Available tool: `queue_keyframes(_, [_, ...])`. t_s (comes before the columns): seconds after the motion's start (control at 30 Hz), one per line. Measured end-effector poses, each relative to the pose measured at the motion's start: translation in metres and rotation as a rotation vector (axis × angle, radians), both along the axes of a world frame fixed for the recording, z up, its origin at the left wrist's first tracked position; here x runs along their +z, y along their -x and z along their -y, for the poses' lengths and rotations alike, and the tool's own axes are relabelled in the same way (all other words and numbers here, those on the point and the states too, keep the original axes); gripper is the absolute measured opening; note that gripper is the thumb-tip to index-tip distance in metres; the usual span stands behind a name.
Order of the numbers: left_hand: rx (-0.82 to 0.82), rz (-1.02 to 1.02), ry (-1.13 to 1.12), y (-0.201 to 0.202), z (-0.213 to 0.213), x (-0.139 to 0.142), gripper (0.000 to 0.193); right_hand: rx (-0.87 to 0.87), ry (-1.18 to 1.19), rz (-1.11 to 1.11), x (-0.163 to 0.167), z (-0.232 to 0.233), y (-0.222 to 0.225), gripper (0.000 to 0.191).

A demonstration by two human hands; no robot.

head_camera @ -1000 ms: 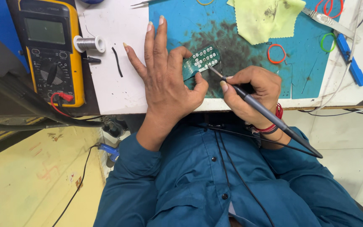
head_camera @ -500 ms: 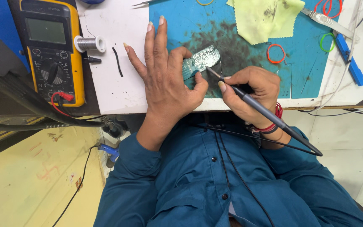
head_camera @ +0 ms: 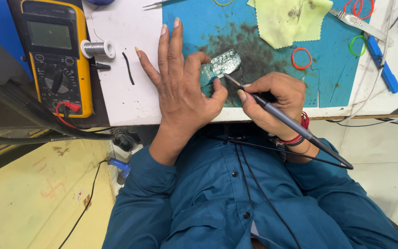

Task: The person holds a green mobile phone keypad board on a work mat and solders its button contacts with a soldering iron, steadying the board with the other hand. They then wipe the board with a cloth, set it down, and use tweezers to work on a smaller circuit board.

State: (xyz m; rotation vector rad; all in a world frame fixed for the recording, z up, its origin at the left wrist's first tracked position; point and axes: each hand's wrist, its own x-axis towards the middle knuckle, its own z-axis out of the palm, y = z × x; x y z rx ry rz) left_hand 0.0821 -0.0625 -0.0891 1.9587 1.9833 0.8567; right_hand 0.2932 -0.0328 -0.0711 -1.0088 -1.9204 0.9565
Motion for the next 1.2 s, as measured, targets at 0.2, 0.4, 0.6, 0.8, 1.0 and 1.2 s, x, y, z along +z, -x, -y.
queue_keyframes(0.2, [0.000,-0.008,-0.002,0.000,0.001,0.002,0.031,0.021,-0.011,0.000,0.002,-0.001,0.000,0.013])
queue_keyframes(0.4, [0.000,-0.007,0.008,-0.001,0.001,0.004,0.032,0.031,-0.020,-0.013,0.002,-0.002,0.000,0.013])
queue_keyframes(0.6, [-0.001,-0.019,-0.009,0.000,0.002,0.003,0.031,0.035,-0.019,-0.007,-0.001,-0.002,-0.001,0.012])
queue_keyframes(0.8, [0.003,0.010,0.016,0.001,0.004,0.008,0.036,-0.068,0.069,-0.026,-0.007,0.006,-0.004,0.012])
queue_keyframes(1.0, [0.043,0.005,0.033,0.001,0.006,0.012,0.037,-0.119,0.099,-0.078,-0.014,0.011,-0.005,0.016])
queue_keyframes(1.2, [0.101,-0.004,0.011,0.002,0.006,0.014,0.039,-0.132,0.191,-0.176,-0.011,0.014,0.003,0.014])
